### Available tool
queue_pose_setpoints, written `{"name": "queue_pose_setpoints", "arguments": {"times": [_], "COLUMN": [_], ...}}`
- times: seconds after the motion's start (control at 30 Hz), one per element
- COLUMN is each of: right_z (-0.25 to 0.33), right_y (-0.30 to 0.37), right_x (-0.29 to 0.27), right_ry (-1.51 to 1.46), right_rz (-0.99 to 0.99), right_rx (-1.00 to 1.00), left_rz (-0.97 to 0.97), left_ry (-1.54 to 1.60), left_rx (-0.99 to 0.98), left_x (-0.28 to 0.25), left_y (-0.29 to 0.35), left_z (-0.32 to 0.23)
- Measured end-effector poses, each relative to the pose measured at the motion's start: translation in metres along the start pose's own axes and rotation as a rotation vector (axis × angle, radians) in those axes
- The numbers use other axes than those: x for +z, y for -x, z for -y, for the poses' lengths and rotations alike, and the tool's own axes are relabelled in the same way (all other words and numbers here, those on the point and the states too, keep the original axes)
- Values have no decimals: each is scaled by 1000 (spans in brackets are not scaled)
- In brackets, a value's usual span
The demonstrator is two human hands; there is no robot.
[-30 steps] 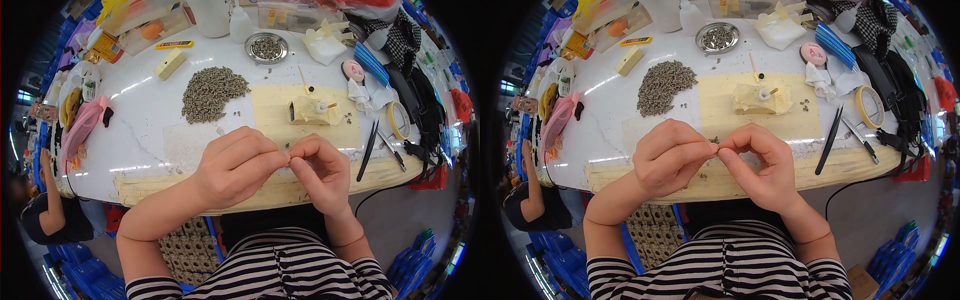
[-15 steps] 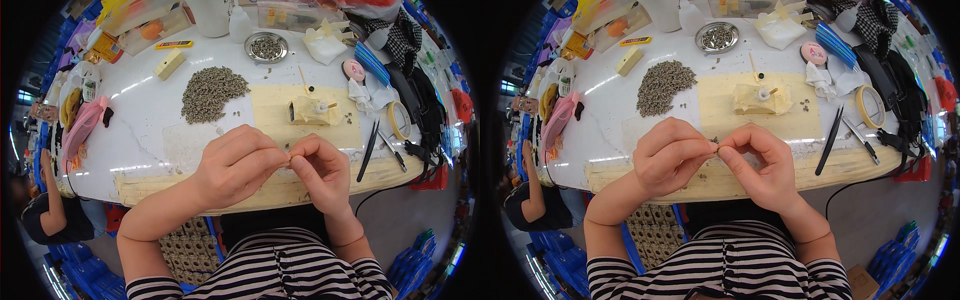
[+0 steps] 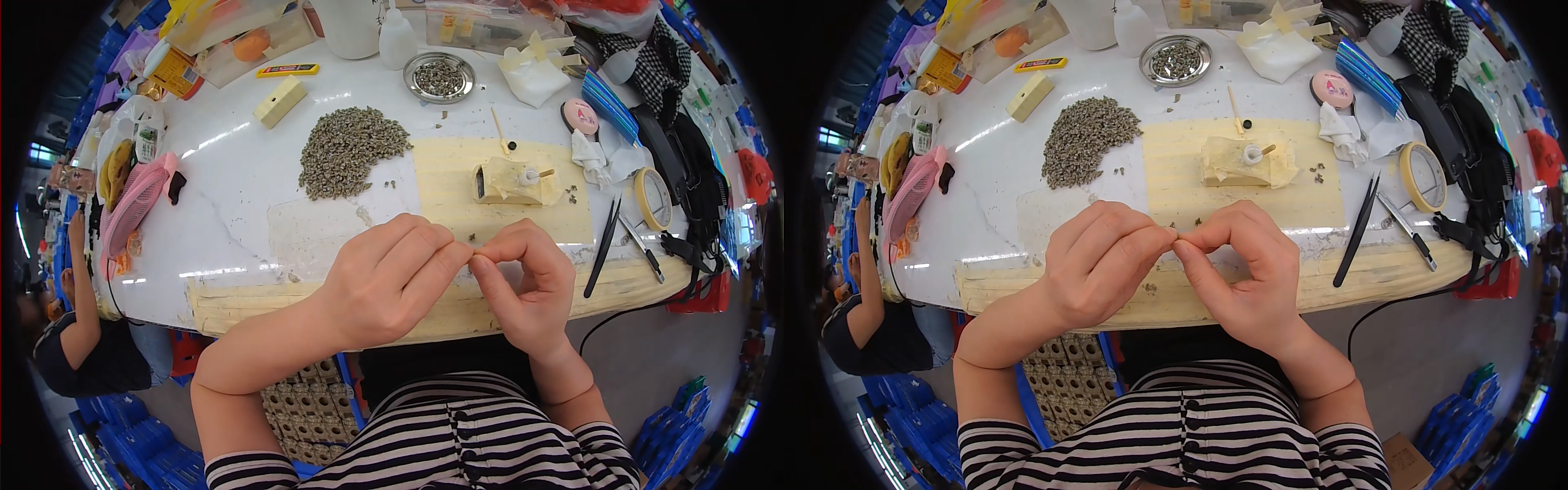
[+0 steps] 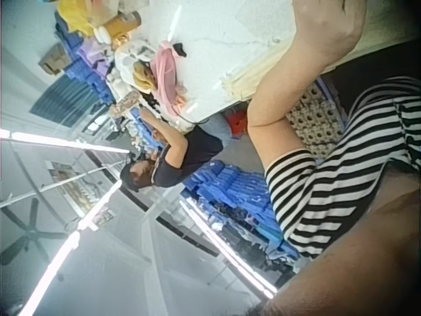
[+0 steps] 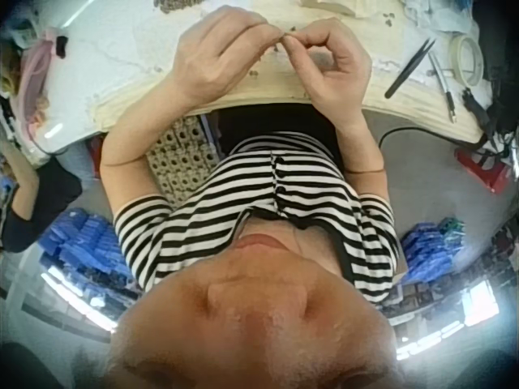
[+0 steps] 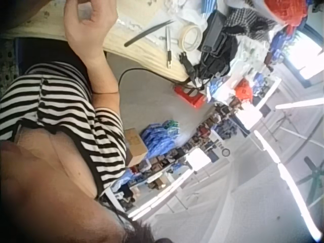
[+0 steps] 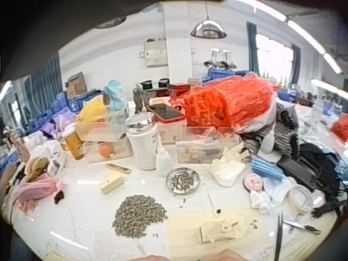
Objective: The person assembles a small wooden toy by hand, picking up small metal components from a pile and inserting them into holes in the toy's frame.
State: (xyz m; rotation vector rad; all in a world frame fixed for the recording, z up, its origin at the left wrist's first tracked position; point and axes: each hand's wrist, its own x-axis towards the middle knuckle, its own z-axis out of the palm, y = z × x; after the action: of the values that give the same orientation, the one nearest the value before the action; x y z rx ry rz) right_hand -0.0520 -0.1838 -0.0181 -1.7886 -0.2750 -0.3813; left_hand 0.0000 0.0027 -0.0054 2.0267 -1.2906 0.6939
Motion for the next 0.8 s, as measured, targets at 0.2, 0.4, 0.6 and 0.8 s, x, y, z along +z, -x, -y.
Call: {"name": "queue_pose_setpoints", "arguments": {"times": [0.2,0.4,0.6,0.8], "right_z": [1,1,2,3], "right_y": [0,1,2,2], "right_x": [8,2,0,0], "right_ry": [259,-89,-277,-329], "right_rz": [-90,-20,26,50], "right_rx": [-194,63,230,259], "left_rz": [20,-22,-44,-41], "left_ry": [-28,147,224,255], "left_rx": [-34,-142,-208,-222], "left_x": [0,-1,-1,-1], "left_y": [0,-3,-3,-4], "left_z": [-2,-3,-2,-2]}}
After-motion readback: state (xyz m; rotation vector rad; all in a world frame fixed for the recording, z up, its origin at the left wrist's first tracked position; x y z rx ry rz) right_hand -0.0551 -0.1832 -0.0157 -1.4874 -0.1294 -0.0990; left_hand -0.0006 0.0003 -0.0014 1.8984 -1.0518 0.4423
